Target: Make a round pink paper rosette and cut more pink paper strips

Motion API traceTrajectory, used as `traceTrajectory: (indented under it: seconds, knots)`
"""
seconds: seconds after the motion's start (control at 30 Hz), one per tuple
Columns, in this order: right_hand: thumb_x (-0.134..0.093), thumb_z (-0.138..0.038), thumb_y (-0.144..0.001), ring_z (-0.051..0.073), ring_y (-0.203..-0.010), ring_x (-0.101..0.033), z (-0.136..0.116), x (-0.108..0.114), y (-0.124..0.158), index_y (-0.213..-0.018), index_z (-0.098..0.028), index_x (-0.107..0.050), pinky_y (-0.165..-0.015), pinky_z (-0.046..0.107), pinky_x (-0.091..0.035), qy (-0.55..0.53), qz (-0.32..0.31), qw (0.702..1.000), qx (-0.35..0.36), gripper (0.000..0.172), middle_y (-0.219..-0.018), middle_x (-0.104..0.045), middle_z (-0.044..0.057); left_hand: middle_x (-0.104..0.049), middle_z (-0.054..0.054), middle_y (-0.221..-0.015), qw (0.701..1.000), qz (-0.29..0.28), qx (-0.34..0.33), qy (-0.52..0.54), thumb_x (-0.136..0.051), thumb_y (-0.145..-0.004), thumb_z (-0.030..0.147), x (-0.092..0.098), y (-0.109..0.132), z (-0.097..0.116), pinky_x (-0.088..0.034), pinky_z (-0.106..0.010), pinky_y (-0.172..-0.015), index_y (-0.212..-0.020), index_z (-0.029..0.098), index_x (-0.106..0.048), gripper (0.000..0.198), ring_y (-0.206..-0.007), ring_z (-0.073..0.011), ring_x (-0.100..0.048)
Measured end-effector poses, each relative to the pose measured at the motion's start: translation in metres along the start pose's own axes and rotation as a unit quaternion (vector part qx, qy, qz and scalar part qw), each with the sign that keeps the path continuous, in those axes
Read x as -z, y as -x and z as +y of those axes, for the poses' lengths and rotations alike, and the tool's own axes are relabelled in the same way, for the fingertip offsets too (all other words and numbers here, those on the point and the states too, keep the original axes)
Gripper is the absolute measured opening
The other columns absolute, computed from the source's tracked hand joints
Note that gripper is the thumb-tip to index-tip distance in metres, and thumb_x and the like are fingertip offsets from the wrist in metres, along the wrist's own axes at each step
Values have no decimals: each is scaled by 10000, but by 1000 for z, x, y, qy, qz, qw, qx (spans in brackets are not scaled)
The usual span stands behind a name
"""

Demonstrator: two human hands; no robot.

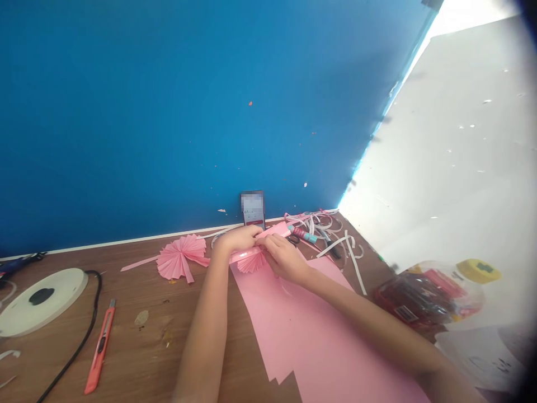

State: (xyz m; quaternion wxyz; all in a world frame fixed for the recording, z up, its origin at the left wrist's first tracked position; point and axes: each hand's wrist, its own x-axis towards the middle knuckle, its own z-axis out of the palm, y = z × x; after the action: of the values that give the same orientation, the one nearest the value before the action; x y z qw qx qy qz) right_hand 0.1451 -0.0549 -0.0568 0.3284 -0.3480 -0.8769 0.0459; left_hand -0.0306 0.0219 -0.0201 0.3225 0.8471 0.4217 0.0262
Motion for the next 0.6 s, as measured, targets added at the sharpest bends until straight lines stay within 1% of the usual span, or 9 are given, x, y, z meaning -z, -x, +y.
traceTrajectory:
  seconds: [0.13, 0.23, 0.33, 0.47, 0.6]
  knots:
    - [-391, -78, -877, 211, -903, -518, 1, 2, -1, -1102, -193, -491, -732, 310, -409, -17, -4, 1000, 16, 271, -1022, -607, 88, -575, 3, -743, 1000, -6, -4, 0, -478, -729, 184, -1, 0, 1, -358, -219, -622, -746, 177, -507, 34, -703, -140, -482]
    - [-372, -65, -882, 209, -897, -515, 2, 0, -1, -1101, -192, -481, -728, 309, -406, 0, -3, 1000, 18, 276, -1031, -607, 91, -573, 5, -744, 1000, -4, -12, -6, -465, -736, 187, -1, -1, -1, -362, -218, -620, -738, 176, -497, 33, -693, -135, -476]
    - [-363, -8, -832, 209, -884, -505, 4, -3, 0, -1112, -188, -473, -733, 312, -404, 12, -11, 1000, 17, 351, -1006, -603, 86, -578, 10, -750, 1000, -8, -19, -14, -453, -731, 179, -1, -1, -3, -366, -216, -614, -747, 178, -505, 54, -689, -132, -479]
    - [-371, 52, -717, 209, -891, -495, 8, -4, 1, -1135, -186, -460, -739, 308, -407, -14, -20, 1000, 15, 490, -977, -582, 80, -618, 8, -810, 999, -15, -27, -8, -448, -718, 163, -1, -1, -4, -378, -215, -621, -799, 181, -551, 132, -732, -142, -516]
    - [-371, 53, -682, 222, -926, -482, 11, -4, 1, -1155, -182, -445, -766, 325, -409, -20, -17, 1000, 11, 534, -1012, -563, 91, -655, 6, -878, 999, -13, -33, 9, -460, -736, 186, -3, -1, -2, -409, -222, -686, -830, 186, -576, 150, -778, -149, -546]
